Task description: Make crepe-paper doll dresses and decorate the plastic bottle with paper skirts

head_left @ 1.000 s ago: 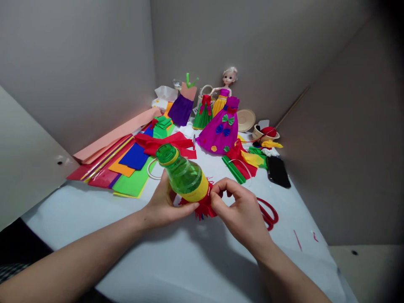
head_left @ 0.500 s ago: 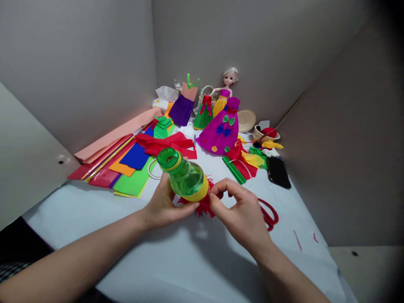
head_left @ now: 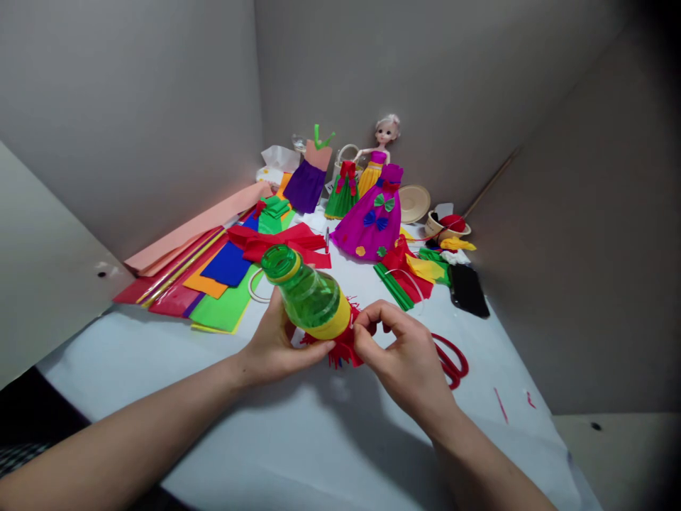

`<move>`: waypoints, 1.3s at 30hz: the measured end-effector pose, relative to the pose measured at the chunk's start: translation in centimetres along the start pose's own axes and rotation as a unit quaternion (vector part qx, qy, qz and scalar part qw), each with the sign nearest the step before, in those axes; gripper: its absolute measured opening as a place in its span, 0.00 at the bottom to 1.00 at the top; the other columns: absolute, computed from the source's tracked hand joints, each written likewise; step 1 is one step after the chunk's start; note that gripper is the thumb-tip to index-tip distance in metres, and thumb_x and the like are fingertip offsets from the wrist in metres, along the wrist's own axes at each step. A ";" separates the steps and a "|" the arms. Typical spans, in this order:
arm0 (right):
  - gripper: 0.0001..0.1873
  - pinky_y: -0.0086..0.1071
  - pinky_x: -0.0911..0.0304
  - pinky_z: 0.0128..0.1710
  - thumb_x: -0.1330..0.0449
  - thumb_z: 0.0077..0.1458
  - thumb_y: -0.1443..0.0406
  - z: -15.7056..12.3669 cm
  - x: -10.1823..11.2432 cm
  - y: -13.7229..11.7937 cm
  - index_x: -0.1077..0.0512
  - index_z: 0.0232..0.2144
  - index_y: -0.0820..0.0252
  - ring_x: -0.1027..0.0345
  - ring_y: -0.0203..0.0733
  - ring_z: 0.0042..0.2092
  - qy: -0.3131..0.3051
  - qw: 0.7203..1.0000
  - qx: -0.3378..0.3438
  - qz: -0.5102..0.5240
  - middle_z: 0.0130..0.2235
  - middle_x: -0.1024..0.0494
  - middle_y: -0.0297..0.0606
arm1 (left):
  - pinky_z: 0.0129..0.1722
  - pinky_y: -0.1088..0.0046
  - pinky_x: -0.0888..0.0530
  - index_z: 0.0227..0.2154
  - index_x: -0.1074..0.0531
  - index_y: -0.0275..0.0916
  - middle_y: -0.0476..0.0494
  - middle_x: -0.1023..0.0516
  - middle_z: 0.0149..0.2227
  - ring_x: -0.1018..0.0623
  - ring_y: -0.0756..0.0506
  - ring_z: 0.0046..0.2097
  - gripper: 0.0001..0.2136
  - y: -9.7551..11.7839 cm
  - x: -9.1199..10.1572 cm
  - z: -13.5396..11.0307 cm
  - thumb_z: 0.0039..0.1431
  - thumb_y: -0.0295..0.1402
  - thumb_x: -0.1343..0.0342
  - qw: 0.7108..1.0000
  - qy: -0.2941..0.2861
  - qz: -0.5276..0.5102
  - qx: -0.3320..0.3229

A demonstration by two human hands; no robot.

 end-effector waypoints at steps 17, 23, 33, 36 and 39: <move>0.04 0.31 0.40 0.35 0.42 0.49 0.71 -0.1 1.0 -1.2 0.31 0.24 0.58 0.35 0.35 0.31 0.039 0.998 0.041 -0.037 0.27 0.27 0.30 | 0.54 0.58 0.25 0.56 0.43 0.42 0.36 0.28 0.54 0.24 0.38 0.54 0.36 -0.5 0.2 0.0 0.46 0.27 0.31 0.999 0.009 -0.006 0.043; 0.05 0.33 0.40 0.36 0.42 0.49 0.71 -0.1 0.6 -1.6 0.32 0.24 0.58 0.34 0.37 0.31 0.029 0.997 0.057 -0.050 0.27 0.27 0.31 | 0.53 0.58 0.24 0.54 0.41 0.41 0.36 0.27 0.52 0.23 0.38 0.52 0.33 -0.7 0.0 0.0 0.47 0.27 0.31 0.998 0.006 -0.029 0.050; 0.07 0.34 0.43 0.36 0.43 0.52 0.72 -0.4 0.8 -1.7 0.34 0.25 0.57 0.35 0.37 0.32 0.064 0.985 0.110 -0.118 0.27 0.27 0.32 | 0.55 0.59 0.27 0.55 0.43 0.43 0.37 0.29 0.55 0.25 0.38 0.55 0.34 -1.2 0.1 0.0 0.47 0.29 0.31 0.997 -0.007 -0.028 0.065; 0.07 0.35 0.44 0.38 0.43 0.54 0.72 -0.5 0.9 -1.6 0.34 0.26 0.57 0.35 0.38 0.32 0.086 0.975 0.130 -0.156 0.28 0.27 0.32 | 0.55 0.59 0.27 0.55 0.43 0.43 0.37 0.29 0.54 0.25 0.39 0.55 0.34 -1.4 0.0 -0.1 0.47 0.29 0.31 0.997 -0.018 -0.036 0.070; 0.07 0.36 0.45 0.39 0.44 0.55 0.72 -0.4 1.3 -1.5 0.35 0.26 0.57 0.34 0.38 0.33 0.107 0.967 0.142 -0.181 0.28 0.26 0.32 | 0.53 0.58 0.26 0.54 0.42 0.44 0.37 0.29 0.54 0.25 0.38 0.54 0.33 -1.1 -0.4 0.1 0.47 0.29 0.31 0.996 -0.032 -0.059 0.066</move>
Point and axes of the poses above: each hand's wrist, its own z-axis towards the middle knuckle, its own x-axis out of the back of the hand, y = z × x, the point moved 8 cm from there along z, towards the middle knuckle
